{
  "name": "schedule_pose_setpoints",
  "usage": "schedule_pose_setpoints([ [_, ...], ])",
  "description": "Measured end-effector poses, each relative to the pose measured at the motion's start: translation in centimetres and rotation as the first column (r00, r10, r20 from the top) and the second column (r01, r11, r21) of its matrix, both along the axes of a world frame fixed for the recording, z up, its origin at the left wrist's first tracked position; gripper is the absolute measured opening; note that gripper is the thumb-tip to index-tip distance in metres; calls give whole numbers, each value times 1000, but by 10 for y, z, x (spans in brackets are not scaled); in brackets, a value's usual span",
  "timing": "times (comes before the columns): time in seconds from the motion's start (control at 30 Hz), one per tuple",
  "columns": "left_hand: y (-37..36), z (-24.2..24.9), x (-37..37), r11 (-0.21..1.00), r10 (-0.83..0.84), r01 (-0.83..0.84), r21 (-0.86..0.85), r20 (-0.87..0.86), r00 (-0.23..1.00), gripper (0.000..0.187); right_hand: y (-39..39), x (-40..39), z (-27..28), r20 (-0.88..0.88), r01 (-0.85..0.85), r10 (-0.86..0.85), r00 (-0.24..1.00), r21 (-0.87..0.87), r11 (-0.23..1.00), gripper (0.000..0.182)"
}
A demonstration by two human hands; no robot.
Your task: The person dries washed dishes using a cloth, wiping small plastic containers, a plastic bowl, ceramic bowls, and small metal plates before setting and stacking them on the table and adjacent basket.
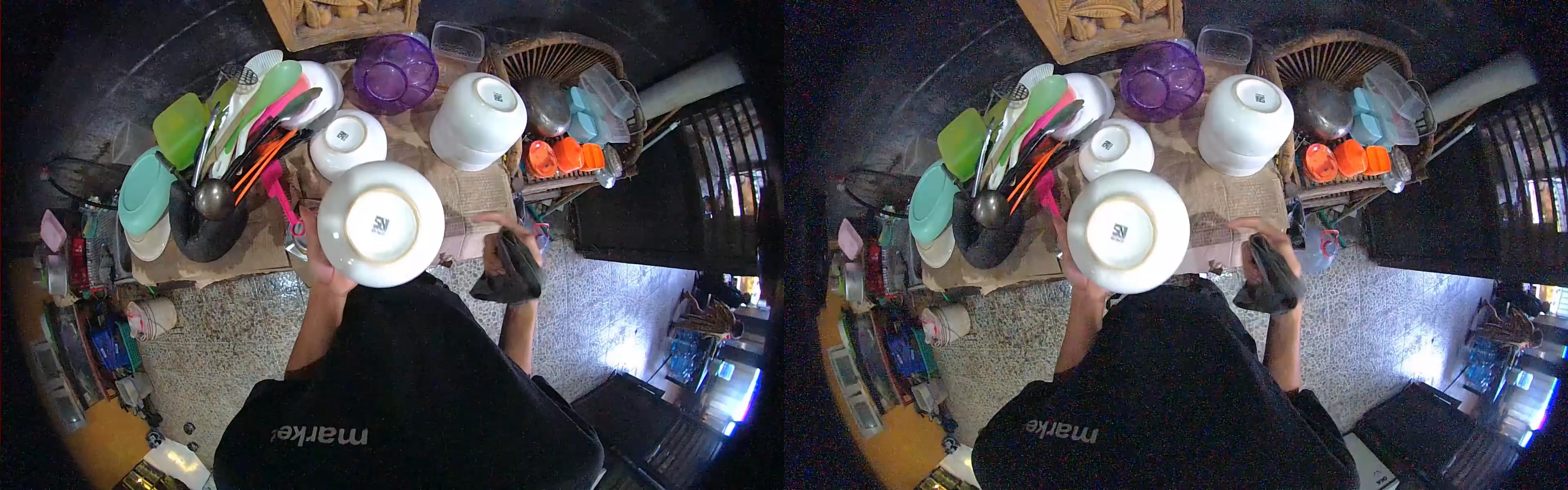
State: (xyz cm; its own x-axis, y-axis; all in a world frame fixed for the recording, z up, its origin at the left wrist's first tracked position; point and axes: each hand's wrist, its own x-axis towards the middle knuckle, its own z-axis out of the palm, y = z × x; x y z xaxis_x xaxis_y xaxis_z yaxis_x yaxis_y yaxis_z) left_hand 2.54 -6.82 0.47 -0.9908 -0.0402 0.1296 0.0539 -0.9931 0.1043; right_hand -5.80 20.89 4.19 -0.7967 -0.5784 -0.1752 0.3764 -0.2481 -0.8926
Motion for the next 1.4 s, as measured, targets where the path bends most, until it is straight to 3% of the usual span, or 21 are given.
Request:
schedule_pose_setpoints([
  [0.03,2,-5,1,999,-36,36,-25,-32,999,85,-6,1,-7,43,9,-13,999,110,994,70],
  [0.07,4,-8,3,997,-70,66,-49,-64,996,85,-9,3,-2,186,-28,12,982,84,996,81],
  [0.1,13,-3,2,990,-103,100,-100,-16,995,89,-11,8,-5,106,-49,25,994,231,972,86],
  [0.13,17,-19,2,990,-135,138,-36,62,989,97,-13,12,-10,28,-61,55,998,373,926,90],
  [0.2,28,-34,1,882,-167,243,-403,214,962,98,-15,13,-16,8,-111,113,994,277,954,91],
  [0.27,45,-28,-14,863,-156,247,-440,233,960,99,-16,17,-11,-26,56,-50,998,331,942,85],
  [0.3,49,-18,-21,899,-209,295,-323,274,939,84,-13,15,-16,14,81,-89,996,305,949,76],
  [0.33,50,-20,-26,900,-205,292,-323,277,939,84,-13,13,-25,18,76,-85,996,305,949,76],
  [0.4,52,-24,-38,746,137,309,-589,591,795,68,-15,3,-38,61,116,-147,987,358,926,71],
  [0.43,56,-17,-44,647,290,312,-696,603,743,59,-21,-1,-38,80,145,-185,980,356,923,68],
  [0.47,58,-23,-51,647,287,313,-695,602,745,59,-24,-7,-42,78,148,-187,979,357,922,68],
  [0.53,57,-51,-66,236,547,146,-961,256,797,65,-28,-19,-58,-3,206,-231,973,461,863,66],
  [0.57,51,-65,-73,157,521,232,-960,281,806,71,-30,-24,-65,-69,236,-235,970,520,821,65],
  [0.6,48,-59,-78,155,523,231,-961,278,806,71,-33,-27,-66,-69,236,-234,970,517,823,65],
  [0.67,44,-39,-86,-51,460,274,-960,221,860,66,-43,-31,-66,-222,276,-182,958,534,799,69],
  [0.83,41,-32,-98,-200,495,221,-955,96,864,60,-59,-39,-62,-294,324,-164,942,657,681,60],
  [1.0,40,-33,-100,-271,522,175,-946,8,853,61,-62,-38,-48,-375,349,-120,919,632,692,55],
  [1.17,38,-27,-96,-424,491,151,-893,-87,867,63,-67,-32,-43,-453,380,-77,888,629,678,51],
  [1.4,38,-36,-99,-406,505,121,-906,-111,856,61,-67,-34,-45,-531,403,27,847,674,619,60],
])
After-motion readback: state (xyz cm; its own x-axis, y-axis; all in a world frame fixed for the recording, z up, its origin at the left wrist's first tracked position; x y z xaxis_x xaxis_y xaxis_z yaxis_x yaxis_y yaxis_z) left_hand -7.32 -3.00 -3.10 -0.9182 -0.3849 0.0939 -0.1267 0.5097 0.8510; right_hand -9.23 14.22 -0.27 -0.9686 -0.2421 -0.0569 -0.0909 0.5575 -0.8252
